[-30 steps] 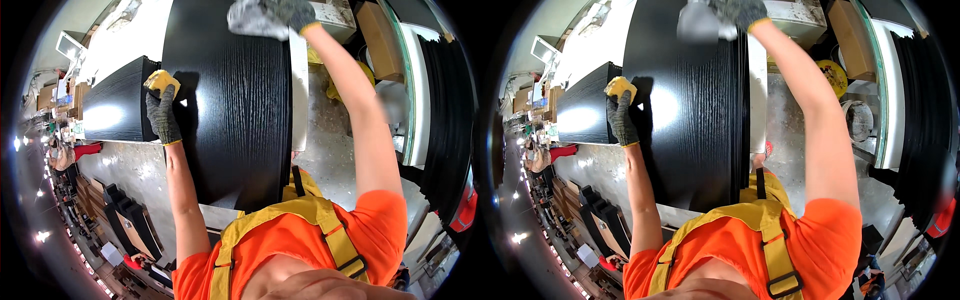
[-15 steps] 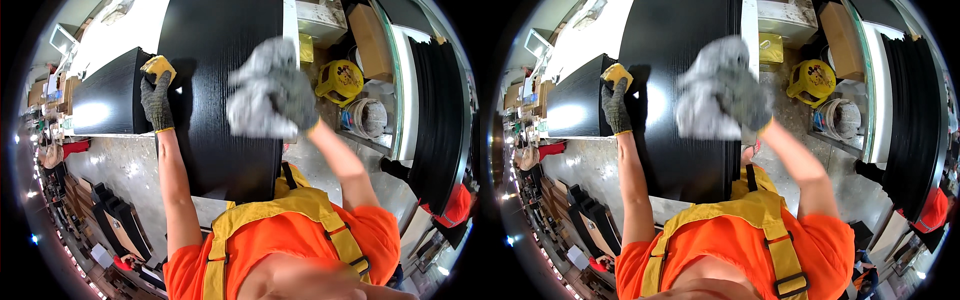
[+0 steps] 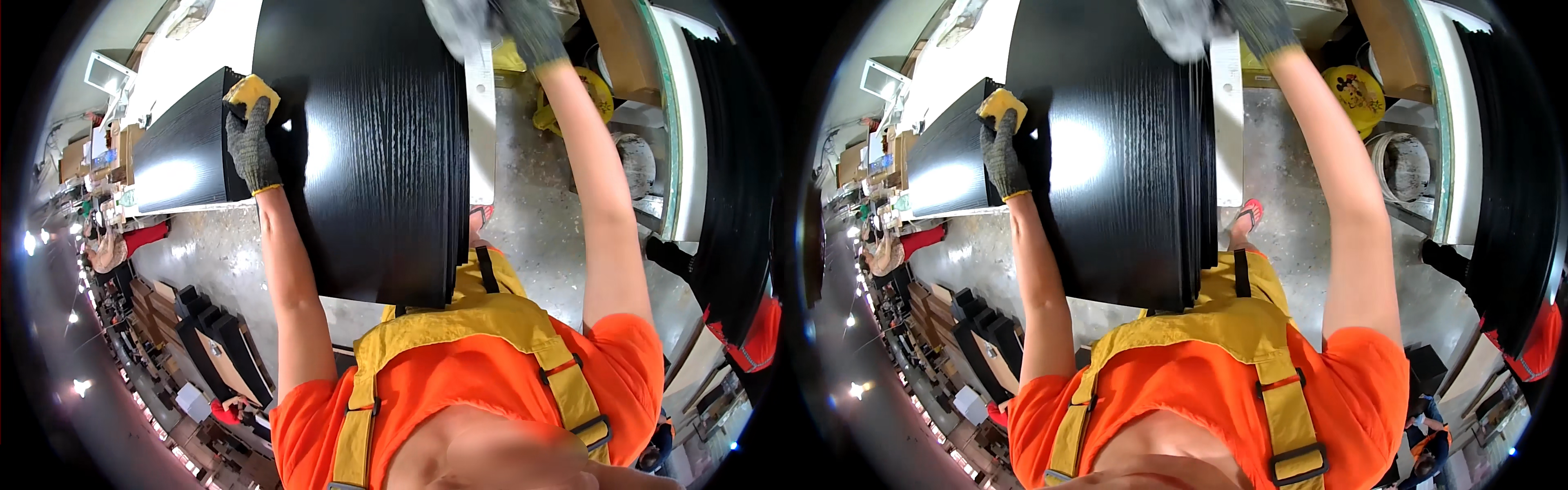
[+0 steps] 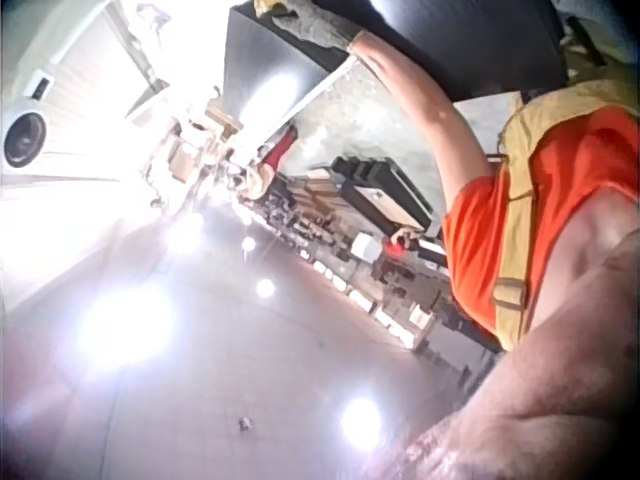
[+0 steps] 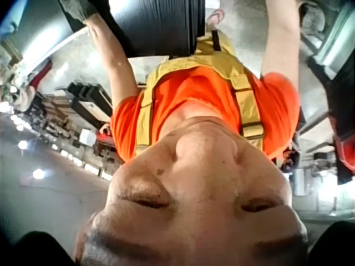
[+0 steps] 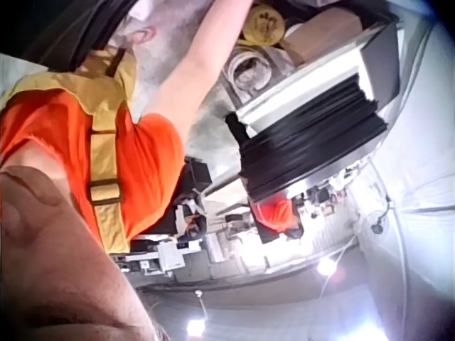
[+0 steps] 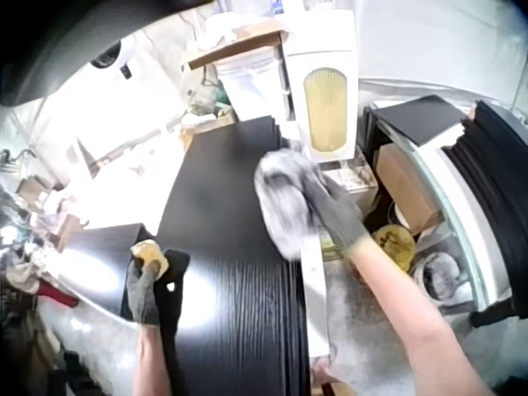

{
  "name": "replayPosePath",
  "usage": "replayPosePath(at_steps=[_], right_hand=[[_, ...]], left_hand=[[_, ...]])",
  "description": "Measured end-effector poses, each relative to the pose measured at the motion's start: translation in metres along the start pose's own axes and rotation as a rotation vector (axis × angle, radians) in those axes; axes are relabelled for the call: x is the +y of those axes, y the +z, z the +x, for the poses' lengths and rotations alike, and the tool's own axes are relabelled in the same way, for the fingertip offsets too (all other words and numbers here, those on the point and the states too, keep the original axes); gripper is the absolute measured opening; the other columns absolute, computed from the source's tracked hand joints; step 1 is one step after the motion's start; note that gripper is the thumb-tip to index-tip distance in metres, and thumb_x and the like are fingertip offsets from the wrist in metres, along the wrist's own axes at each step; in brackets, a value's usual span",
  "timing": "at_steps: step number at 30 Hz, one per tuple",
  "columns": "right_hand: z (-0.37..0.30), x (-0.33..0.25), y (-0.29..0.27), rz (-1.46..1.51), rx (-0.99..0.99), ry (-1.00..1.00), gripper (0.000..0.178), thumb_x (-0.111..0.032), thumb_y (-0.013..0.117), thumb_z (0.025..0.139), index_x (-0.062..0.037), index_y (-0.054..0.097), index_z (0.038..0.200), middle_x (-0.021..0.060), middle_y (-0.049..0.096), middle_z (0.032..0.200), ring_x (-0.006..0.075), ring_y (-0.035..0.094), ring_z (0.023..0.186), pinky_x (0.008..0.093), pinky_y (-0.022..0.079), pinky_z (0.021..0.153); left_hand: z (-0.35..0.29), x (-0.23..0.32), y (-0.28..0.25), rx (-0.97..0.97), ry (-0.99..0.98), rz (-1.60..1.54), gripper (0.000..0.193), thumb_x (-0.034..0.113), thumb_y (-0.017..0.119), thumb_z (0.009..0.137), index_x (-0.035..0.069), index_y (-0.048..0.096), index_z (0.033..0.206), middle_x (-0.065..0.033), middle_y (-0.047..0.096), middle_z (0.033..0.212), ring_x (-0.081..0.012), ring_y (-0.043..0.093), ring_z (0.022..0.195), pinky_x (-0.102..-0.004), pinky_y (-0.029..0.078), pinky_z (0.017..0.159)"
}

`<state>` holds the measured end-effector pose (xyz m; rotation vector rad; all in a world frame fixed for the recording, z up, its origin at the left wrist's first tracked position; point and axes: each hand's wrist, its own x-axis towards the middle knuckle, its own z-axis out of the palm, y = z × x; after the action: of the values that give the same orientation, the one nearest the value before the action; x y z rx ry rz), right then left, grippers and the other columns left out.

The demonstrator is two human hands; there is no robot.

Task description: The person cleans black boards using a sponge and a cloth while applying liquid from a plastic bottle.

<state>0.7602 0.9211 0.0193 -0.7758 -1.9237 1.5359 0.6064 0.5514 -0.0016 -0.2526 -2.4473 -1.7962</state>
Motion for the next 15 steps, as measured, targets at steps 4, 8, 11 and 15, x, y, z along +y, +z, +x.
replayPosePath(at_steps=[4,8,11,15], right_hand=[[0.07,0.027,0.067,-0.414,0.076,-0.48,0.062,-0.043,0.062,0.088,-0.009,0.05,0.138,0.0204,0.053,0.137,0.0346,0.051,0.125,0.0373,0.041,0.104],[0.049,0.026,0.069,-0.074,-0.042,-0.529,0.069,-0.023,0.066,0.087,-0.0118,0.035,0.148,0.0188,0.05,0.14,0.0313,0.049,0.129,0.0343,0.039,0.106],[0.003,0.015,0.068,-0.176,-0.006,-0.481,0.068,-0.018,0.065,0.088,-0.0132,0.035,0.149,0.0182,0.05,0.141,0.0299,0.05,0.129,0.034,0.039,0.106],[-0.069,0.008,0.064,-0.456,0.094,-0.428,0.068,-0.041,0.059,0.089,-0.013,0.037,0.148,0.0198,0.05,0.139,0.0358,0.049,0.127,0.0423,0.041,0.103]], left_hand=[[0.007,-0.005,0.008,-0.033,0.053,-0.021,0.057,0.03,0.079,0.08,-0.002,0.06,0.123,-0.0126,0.067,0.113,-0.0212,0.063,0.103,-0.0324,0.048,0.093],[0.012,-0.01,-0.001,-0.027,0.089,0.113,0.067,0.039,0.08,0.077,0.0,0.059,0.128,-0.014,0.066,0.118,-0.0246,0.061,0.111,-0.0356,0.044,0.099],[0.012,-0.015,-0.002,-0.019,0.088,0.161,0.069,0.042,0.079,0.077,0.001,0.059,0.128,-0.0145,0.066,0.12,-0.0258,0.062,0.112,-0.0369,0.044,0.1],[0.016,-0.016,-0.001,-0.025,0.128,0.143,0.073,0.047,0.079,0.073,0.001,0.06,0.127,-0.0155,0.066,0.12,-0.0276,0.062,0.112,-0.0378,0.045,0.099]])
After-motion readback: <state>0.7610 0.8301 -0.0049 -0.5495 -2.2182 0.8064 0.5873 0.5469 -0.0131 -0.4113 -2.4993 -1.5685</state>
